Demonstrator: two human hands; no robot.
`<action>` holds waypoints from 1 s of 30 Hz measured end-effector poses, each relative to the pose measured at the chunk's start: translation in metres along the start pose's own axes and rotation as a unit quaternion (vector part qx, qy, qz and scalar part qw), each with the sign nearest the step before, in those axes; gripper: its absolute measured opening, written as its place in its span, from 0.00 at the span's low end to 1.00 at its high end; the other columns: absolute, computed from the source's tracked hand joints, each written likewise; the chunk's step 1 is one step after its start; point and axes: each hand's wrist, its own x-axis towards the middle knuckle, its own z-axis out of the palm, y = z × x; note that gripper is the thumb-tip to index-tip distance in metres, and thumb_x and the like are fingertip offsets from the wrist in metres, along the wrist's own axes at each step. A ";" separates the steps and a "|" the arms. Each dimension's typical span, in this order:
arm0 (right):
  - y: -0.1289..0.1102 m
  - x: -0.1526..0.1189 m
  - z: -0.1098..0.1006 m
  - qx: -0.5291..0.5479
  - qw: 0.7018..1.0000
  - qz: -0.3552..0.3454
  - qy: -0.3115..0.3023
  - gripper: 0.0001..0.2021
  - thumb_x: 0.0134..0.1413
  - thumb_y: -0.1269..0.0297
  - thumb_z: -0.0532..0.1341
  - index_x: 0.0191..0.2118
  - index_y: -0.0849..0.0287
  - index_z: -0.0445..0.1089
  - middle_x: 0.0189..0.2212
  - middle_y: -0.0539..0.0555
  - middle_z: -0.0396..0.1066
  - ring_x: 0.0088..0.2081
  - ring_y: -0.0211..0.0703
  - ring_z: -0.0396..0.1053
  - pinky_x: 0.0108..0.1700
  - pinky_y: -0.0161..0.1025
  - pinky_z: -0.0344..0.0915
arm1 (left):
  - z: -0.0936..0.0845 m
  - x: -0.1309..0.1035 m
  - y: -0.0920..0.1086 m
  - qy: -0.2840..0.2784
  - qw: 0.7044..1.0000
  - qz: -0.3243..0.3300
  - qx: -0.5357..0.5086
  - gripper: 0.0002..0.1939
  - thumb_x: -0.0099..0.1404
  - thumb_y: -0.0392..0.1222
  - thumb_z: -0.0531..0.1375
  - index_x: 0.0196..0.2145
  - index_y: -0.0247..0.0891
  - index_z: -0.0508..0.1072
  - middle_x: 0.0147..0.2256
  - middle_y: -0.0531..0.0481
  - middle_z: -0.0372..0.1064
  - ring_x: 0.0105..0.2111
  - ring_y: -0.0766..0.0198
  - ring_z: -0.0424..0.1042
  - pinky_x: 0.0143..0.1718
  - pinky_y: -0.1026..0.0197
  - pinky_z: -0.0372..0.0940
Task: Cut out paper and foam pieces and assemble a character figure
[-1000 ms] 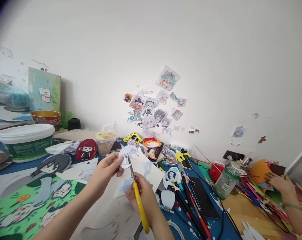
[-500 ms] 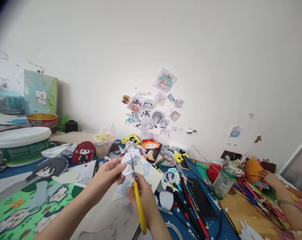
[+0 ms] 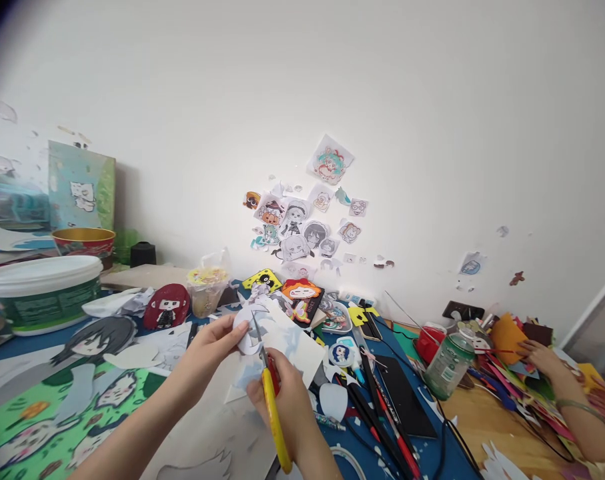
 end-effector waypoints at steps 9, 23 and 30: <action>0.000 0.000 0.002 0.019 0.999 0.035 0.012 0.24 0.48 0.47 0.58 0.47 0.57 0.66 0.27 0.51 0.67 0.28 0.40 0.64 0.31 0.34 0.63 | -0.005 0.003 0.001 0.051 0.984 -0.046 -0.163 0.12 0.47 0.43 0.67 0.28 0.34 0.72 0.28 0.51 0.69 0.29 0.69 0.66 0.32 0.68 0.65; -0.001 0.000 0.000 0.022 0.998 0.050 0.009 0.26 0.47 0.44 0.58 0.47 0.58 0.66 0.30 0.53 0.67 0.31 0.42 0.65 0.32 0.35 0.63 | -0.006 0.002 0.000 0.036 0.990 -0.048 -0.129 0.13 0.50 0.47 0.65 0.25 0.35 0.69 0.26 0.52 0.71 0.29 0.68 0.69 0.33 0.67 0.65; -0.004 0.001 -0.001 0.018 0.999 0.037 0.011 0.25 0.49 0.44 0.56 0.46 0.59 0.65 0.26 0.51 0.65 0.27 0.38 0.62 0.30 0.34 0.61 | -0.007 0.003 -0.001 0.046 0.989 -0.017 -0.137 0.13 0.51 0.47 0.64 0.26 0.37 0.66 0.27 0.54 0.69 0.31 0.67 0.68 0.34 0.67 0.64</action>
